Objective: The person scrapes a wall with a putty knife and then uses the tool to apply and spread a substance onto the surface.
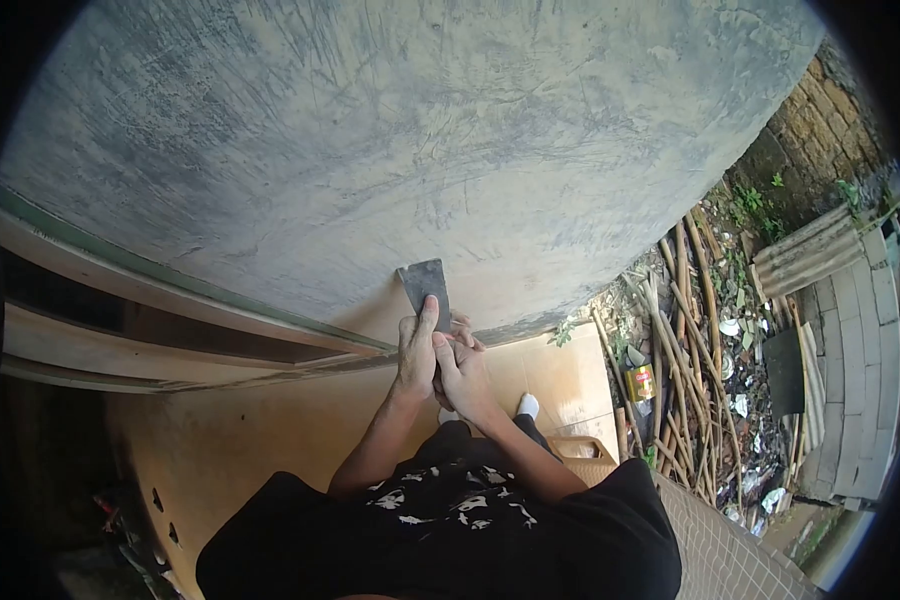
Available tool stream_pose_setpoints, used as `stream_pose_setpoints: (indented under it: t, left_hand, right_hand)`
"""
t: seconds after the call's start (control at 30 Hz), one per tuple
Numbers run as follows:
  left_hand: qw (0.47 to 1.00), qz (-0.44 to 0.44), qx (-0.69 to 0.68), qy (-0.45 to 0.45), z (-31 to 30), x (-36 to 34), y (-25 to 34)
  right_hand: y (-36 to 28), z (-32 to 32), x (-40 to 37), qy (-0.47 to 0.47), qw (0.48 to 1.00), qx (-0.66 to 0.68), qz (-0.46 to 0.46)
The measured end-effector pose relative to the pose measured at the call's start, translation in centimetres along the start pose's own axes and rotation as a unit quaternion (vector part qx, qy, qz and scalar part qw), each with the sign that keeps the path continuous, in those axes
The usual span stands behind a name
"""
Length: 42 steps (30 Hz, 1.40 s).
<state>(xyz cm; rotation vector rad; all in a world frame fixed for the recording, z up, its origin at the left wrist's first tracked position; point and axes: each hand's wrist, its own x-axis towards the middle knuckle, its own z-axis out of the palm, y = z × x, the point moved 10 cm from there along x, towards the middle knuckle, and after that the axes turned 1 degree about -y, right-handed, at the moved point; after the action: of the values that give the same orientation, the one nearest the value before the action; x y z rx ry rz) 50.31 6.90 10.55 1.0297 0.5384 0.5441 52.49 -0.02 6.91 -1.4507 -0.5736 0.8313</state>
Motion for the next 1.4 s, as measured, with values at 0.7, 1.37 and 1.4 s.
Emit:
stream_pose_setpoints:
  t: [0.7,1.37,1.4]
  left_hand:
    - [0.999,-0.015,0.020,0.024,-0.9,-0.9,1.2]
    - [0.998,0.040,0.041,0.003,-1.1,0.2,3.1]
    - [0.999,0.031,0.043,-0.006,-1.2,0.1,2.6]
  right_hand:
    - [-1.5,1.1,-0.5,0.017,0.999,0.012,-0.045]
    - [-2.1,1.7,1.1,0.014,0.994,-0.041,-0.105]
    - [-1.1,1.6,1.1,0.012,0.999,-0.023,-0.047]
